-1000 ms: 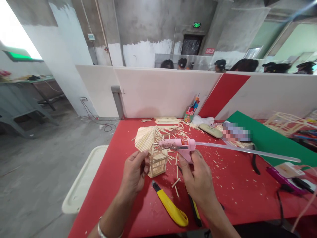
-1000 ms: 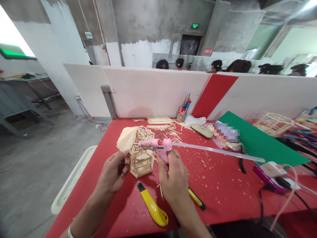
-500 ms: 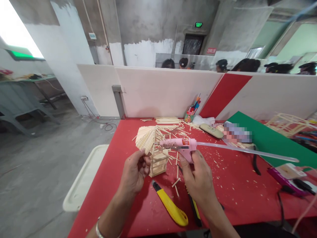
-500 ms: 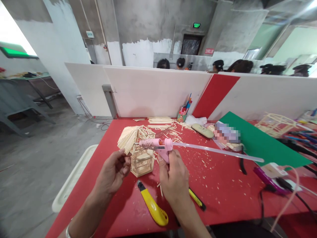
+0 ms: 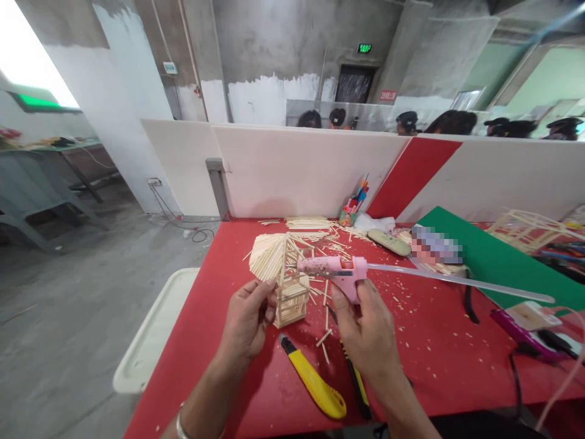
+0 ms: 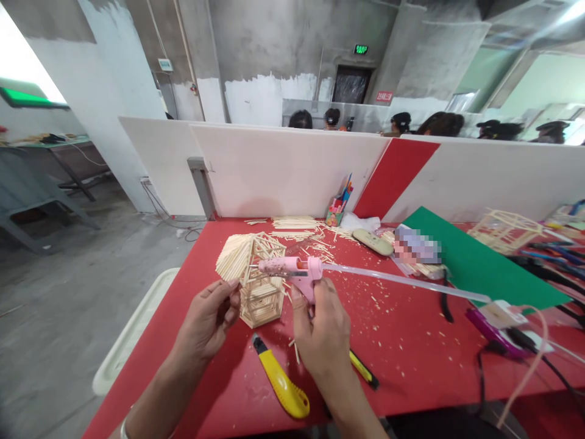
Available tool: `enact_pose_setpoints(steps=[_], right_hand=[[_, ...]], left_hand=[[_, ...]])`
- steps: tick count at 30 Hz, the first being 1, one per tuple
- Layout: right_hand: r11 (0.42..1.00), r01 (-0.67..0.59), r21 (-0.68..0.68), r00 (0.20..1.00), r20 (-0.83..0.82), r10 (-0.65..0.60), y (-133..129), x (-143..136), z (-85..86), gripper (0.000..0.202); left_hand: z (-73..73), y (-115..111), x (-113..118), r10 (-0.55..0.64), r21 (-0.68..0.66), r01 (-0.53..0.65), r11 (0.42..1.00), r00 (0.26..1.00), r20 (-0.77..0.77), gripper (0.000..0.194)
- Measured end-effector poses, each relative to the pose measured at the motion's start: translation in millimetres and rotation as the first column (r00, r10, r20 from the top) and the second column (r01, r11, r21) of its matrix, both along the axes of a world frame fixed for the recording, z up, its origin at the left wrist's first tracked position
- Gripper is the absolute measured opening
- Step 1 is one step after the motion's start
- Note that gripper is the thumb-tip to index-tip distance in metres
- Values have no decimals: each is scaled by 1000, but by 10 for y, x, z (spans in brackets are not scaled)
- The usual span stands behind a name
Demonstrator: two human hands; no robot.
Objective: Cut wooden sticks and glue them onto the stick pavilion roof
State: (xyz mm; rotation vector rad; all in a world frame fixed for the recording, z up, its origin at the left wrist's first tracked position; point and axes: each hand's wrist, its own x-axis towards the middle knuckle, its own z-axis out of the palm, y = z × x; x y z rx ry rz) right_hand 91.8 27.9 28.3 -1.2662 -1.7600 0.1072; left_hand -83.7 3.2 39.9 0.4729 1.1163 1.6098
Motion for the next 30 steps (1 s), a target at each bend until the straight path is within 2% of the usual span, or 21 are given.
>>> enact_pose_setpoints(steps=[3,6,10,14,19,30], right_hand=[[998,64,-22,998,7,-64,-12,-16,27,36],[995,101,-17,994,33,-101,-14,-32,28,39],[993,100,58,991,88,-104,-11,-45,-5,34],[988,93,125,984,137,-110,-13,-55,-34,30],[984,101,150,978,164,-126,-10,-63,-39,26],[984,102,146,967,216,-133,-7,-80,-53,21]], left_hand=[[-18,2,-7,-15,12,15,1000,1000,11,30],[-54,-9,-19,-105,39,103,994,991,79,30],[-104,-58,-24,-232,95,220,971,960,157,36],[-126,-109,-20,-292,99,276,956,926,240,37],[-126,-123,-22,-295,112,273,955,902,314,31],[-173,-106,8,-238,130,210,969,936,259,32]])
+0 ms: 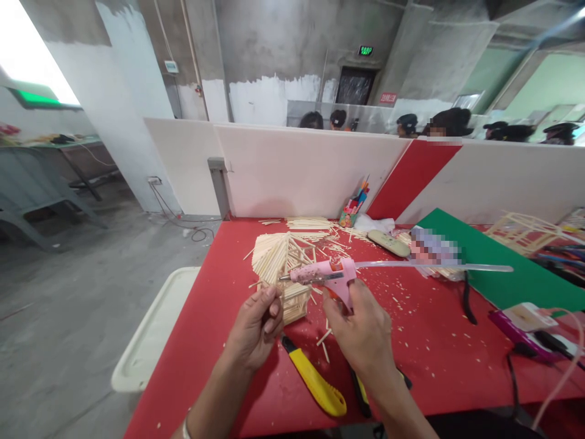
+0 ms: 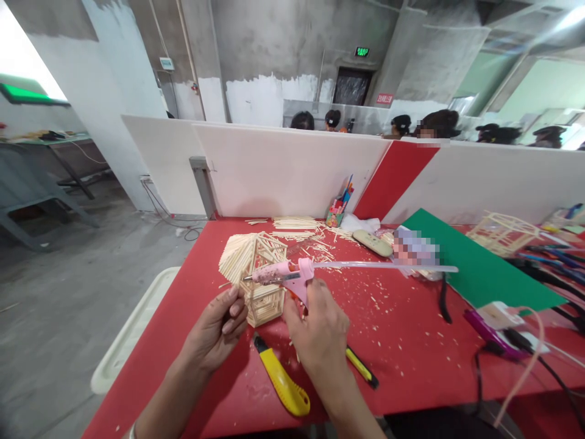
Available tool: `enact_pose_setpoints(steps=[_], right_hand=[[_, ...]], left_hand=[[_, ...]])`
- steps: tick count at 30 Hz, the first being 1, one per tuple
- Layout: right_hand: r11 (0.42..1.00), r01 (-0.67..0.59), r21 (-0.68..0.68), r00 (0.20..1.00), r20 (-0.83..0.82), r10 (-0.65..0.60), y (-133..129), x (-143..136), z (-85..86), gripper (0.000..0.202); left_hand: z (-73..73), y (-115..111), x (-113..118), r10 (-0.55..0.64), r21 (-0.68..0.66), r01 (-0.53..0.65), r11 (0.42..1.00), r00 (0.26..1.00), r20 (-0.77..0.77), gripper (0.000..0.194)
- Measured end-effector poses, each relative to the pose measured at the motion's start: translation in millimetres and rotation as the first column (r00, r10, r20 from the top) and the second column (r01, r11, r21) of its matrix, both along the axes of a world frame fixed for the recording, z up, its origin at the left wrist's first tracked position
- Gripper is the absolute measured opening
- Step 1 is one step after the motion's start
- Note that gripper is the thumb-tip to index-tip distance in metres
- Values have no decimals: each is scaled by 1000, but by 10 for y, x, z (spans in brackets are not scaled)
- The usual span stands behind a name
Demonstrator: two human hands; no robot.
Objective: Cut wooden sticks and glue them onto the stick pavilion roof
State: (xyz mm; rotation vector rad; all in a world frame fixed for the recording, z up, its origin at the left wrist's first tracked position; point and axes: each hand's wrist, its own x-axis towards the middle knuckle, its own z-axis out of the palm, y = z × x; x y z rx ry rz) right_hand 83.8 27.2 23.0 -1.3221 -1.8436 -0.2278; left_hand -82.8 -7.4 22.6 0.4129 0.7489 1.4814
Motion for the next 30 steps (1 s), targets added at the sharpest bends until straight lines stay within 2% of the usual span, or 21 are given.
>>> enact_pose_setpoints(steps=[19,25,30], right_hand=[[999,-25,-45,999,-30,24,-3,1,18,16],[998,-13,-69,994,-112,5,20,4,55,18],[998,-16,-66,993,-118,9,63,-14,93,16]], left_hand=[[26,18,10,16,3,-16,1000,1000,-22,35],[20,27,19,34,6,-34,999,998,-49,32],[6,36,17,45,7,-45,999,996,-79,30]])
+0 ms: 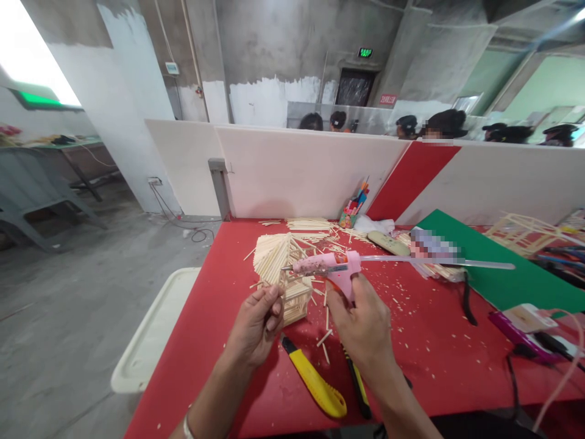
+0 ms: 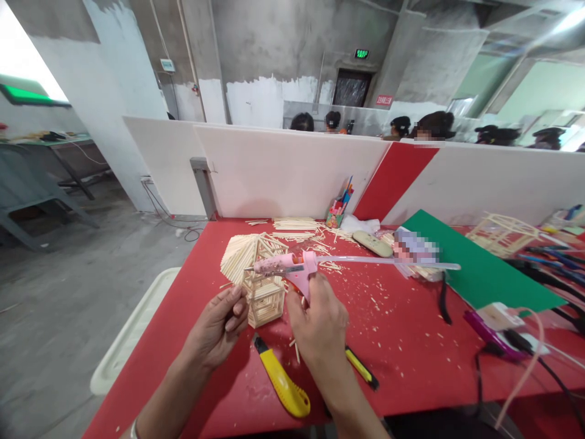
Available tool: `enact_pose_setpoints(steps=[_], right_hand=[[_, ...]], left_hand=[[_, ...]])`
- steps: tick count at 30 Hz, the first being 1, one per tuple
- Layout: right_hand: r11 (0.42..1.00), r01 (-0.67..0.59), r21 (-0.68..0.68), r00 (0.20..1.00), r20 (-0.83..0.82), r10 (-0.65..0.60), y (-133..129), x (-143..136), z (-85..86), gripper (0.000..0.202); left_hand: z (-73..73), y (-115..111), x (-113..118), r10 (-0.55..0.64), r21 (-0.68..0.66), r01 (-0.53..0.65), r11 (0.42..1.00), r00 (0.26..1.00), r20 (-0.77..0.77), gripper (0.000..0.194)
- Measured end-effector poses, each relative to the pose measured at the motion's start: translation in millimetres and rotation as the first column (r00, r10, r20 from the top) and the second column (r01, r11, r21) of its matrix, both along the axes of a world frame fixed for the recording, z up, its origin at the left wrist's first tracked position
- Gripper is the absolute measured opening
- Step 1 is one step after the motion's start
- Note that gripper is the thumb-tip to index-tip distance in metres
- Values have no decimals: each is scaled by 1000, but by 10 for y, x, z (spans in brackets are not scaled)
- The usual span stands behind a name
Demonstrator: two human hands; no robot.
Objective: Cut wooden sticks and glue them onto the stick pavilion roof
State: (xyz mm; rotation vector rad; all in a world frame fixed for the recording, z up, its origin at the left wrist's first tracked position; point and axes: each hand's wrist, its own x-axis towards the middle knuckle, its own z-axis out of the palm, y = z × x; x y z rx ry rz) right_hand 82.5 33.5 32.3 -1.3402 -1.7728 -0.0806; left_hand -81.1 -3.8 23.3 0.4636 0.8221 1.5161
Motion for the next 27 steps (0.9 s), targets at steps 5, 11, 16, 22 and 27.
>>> enact_pose_setpoints(steps=[5,11,16,22,27], right_hand=[[1000,2,24,1000,9,-2,22,-11,-2,16],[1000,10,-13,1000,3,-10,9,3,-5,16],[1000,22,-4,1000,-16,-22,11,21,-10,18],[1000,8,12,1000,-6,-8,44,31,-10,18],[999,10,36,1000,-9,-9,52,26,-25,17]], left_hand=[[-22,-1,-15,10,3,-10,1000,1000,-12,29],[2,-1,-14,45,1,-45,999,997,-61,30],[21,15,5,68,-2,-68,998,993,-91,32],[44,30,18,94,-12,-96,995,989,-114,33],[48,27,24,133,-29,-138,990,982,-138,34]])
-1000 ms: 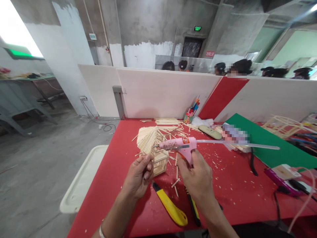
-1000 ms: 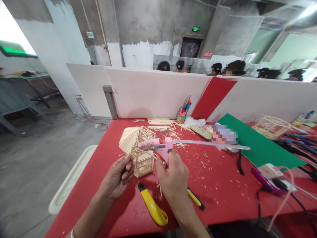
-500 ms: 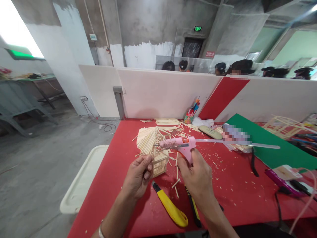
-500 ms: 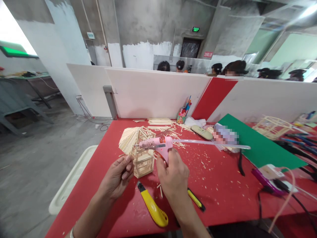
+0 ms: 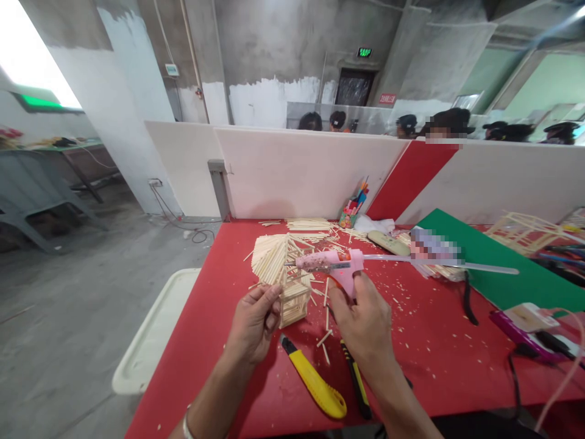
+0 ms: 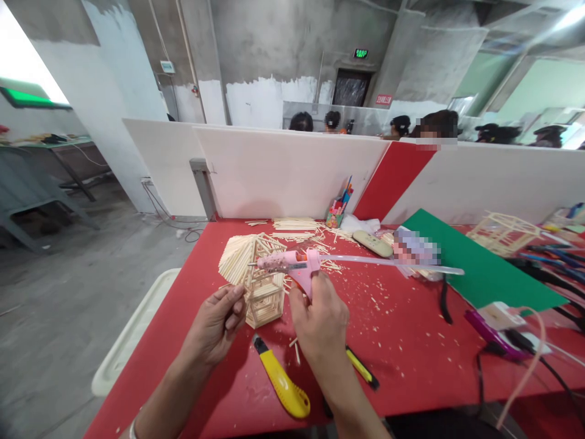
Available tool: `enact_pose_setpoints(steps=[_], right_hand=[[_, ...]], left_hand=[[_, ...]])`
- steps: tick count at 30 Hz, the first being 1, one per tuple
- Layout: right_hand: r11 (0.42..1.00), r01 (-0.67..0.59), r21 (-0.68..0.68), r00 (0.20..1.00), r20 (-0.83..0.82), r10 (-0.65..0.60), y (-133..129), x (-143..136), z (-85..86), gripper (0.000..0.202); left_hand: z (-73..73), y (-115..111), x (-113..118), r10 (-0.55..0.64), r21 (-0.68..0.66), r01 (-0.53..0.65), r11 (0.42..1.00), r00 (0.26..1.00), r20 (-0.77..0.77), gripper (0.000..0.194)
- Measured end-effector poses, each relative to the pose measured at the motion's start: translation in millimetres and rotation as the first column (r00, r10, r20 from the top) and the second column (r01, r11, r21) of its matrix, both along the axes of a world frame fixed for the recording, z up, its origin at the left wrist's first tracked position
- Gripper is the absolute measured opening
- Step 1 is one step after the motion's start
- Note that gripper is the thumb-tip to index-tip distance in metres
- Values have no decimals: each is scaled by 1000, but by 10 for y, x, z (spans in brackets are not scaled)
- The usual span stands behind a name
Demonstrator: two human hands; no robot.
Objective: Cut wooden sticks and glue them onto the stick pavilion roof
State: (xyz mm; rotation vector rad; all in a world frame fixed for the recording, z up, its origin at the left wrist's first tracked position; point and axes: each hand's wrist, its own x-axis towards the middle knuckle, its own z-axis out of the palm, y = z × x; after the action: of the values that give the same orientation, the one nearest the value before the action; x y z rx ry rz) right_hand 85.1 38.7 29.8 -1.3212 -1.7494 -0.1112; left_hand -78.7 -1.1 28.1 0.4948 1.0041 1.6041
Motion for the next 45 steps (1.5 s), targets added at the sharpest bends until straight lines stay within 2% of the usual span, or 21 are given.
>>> enact_pose_setpoints(steps=[13,19,27,33,39,45], right_hand=[[1000,16,19,999,33,-16,-18,2,1,15],[999,-7,37,999,41,6,-31,-7,6,14],[989,54,135,996,63,-63,11,-17,-17,18],[989,59,132,992,101,-73,3,-15,-26,18],[990,18,137,998,59,-26,-12,-19,-31,19],[998,-6,68,1000,15,5,0,-56,-103,25]], left_hand=[[-25,32,39,115,3,-115,993,992,-48,37],[-10,39,21,108,-12,-109,994,992,-58,39],[44,43,1,73,-60,-78,995,994,-76,40],[21,53,7,90,-60,-94,994,994,-70,37],[21,38,8,106,-60,-110,992,992,-72,36],[29,41,19,97,-57,-102,993,992,-80,36]])
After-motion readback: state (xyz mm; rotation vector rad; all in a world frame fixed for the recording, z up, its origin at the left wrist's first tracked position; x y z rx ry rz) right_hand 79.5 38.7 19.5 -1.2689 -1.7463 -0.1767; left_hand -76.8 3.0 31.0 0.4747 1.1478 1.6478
